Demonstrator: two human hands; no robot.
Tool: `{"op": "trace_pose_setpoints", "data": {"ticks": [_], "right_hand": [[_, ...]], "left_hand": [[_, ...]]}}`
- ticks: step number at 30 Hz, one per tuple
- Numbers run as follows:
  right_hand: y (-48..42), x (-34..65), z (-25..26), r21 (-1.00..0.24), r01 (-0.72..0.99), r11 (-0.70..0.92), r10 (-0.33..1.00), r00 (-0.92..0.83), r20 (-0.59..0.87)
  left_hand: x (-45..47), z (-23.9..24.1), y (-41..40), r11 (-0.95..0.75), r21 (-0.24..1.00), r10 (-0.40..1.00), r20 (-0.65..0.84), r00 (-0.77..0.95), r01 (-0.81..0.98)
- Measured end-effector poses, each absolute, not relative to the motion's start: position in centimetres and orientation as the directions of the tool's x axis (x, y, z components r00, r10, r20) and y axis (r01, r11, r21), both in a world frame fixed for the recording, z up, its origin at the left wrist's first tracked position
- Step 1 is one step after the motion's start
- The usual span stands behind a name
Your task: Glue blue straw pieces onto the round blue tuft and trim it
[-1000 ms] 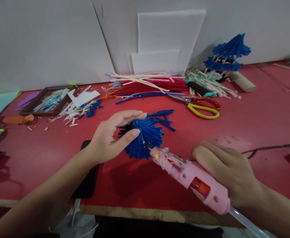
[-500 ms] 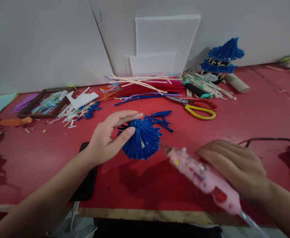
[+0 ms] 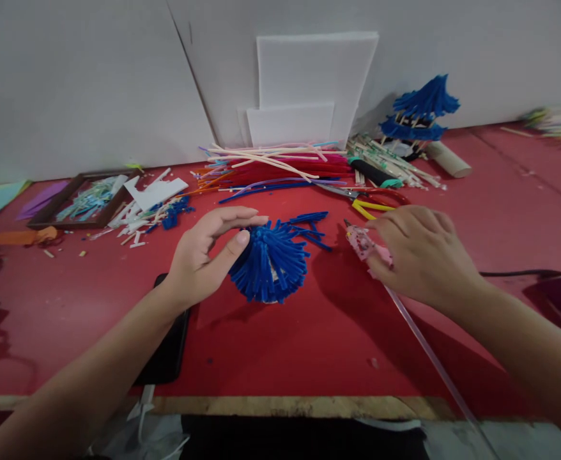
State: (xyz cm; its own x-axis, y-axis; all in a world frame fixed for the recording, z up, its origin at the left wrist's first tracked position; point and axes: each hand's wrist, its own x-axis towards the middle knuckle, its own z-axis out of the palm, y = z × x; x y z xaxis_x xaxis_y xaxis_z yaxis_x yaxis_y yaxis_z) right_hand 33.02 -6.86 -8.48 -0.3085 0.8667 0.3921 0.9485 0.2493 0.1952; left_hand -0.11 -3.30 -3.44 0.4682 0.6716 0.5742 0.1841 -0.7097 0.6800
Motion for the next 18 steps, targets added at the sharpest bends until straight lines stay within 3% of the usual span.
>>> {"op": "trace_pose_setpoints", "data": {"ticks": [4,10,14,17,18], "right_hand": [[-5.2,29.5,-8.4,0.182,0.914,0.364,0.859,-0.404,0.314],[-3.0,27.8,-9.4,0.107,0.933,0.345,0.880,-0.361,0.308],[-2.4,29.0,-6.5,0.018,0.919,0.394,0.871,-0.380,0.311],[-3.5,29.3,-2.6,-0.095,0.889,0.447,0.860,-0.398,0.319],[-4.1,29.1,-1.4,-0.228,0.859,0.458,0.867,-0.375,0.327]], "left_hand": [[-0.1,-3.3,-3.6,-0.720,0.668,0.672,0.601,0.433,0.190],[-0.7,-3.0,-4.1,-0.736,0.641,0.666,0.628,0.403,0.218],[-0.7,-2.5,-4.0,-0.773,0.565,0.633,0.662,0.402,0.288],[0.1,-1.6,-3.9,-0.809,0.490,0.588,0.688,0.425,0.326],[0.5,-1.2,-3.8,-0.825,0.469,0.565,0.700,0.437,0.314]]}}
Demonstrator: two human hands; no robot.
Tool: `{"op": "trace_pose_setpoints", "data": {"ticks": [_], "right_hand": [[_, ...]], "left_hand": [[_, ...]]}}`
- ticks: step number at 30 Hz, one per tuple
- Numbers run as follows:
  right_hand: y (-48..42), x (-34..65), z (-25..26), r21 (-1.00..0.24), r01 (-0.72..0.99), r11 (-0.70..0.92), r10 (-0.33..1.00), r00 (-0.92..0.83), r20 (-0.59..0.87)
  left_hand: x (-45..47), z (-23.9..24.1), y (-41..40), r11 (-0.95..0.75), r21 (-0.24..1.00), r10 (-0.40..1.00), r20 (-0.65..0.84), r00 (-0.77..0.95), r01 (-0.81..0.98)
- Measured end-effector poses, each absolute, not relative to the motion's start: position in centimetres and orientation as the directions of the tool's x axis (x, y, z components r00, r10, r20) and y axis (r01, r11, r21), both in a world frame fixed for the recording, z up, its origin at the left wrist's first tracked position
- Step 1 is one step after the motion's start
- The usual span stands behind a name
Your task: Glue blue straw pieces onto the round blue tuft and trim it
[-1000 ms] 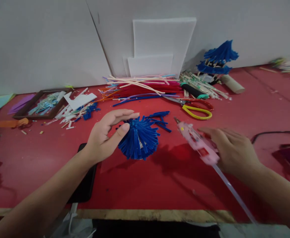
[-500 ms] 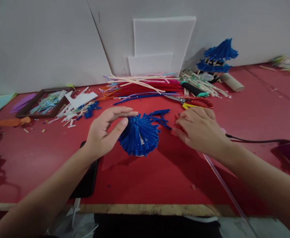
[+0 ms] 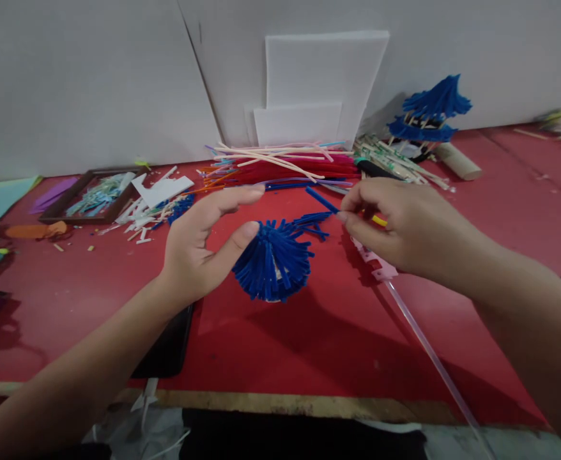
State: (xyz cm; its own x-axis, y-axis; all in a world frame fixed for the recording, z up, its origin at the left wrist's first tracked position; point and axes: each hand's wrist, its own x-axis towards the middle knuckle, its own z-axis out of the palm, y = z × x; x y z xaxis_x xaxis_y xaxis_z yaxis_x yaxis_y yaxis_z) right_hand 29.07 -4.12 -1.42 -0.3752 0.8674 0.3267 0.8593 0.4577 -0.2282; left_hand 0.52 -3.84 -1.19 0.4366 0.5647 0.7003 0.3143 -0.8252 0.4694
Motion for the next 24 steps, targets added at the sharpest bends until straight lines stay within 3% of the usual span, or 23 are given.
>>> {"op": "trace_pose_setpoints", "data": {"ticks": [2,4,7,12,15,20,24], "right_hand": [[-5.5,28.2,0.5,-0.452,0.761,0.465,0.882,-0.360,0.303],[-6.8,27.0,1.6,-0.580,0.637,0.507,0.860,-0.414,0.298],[-7.9,25.7,2.0,-0.668,0.489,0.561,0.820,-0.439,0.367],[-8.3,25.1,0.9,-0.788,0.262,0.558,0.830,-0.183,0.527],[-8.3,24.7,0.4,-0.771,0.205,0.603,0.797,-0.203,0.569],[-8.4,24.2,0.4,-0.636,0.344,0.690,0.718,-0.220,0.660],[-8.5,24.2,0.7,-0.571,0.352,0.742,0.669,-0.323,0.670]], "left_hand": [[1.4,-0.5,-3.9,-0.857,0.434,0.516,0.716,0.471,0.278],[2.2,0.1,-4.0,-0.881,0.397,0.474,0.726,0.498,0.258],[2.6,0.6,-4.3,-0.891,0.356,0.452,0.748,0.487,0.280],[2.6,1.2,-5.0,-0.849,0.442,0.529,0.718,0.454,0.290],[2.5,1.6,-5.4,-0.837,0.488,0.545,0.700,0.462,0.247],[1.9,2.5,-5.1,-0.850,0.478,0.512,0.651,0.561,0.220],[1.2,3.3,-4.7,-0.848,0.473,0.497,0.554,0.668,0.239]]}}
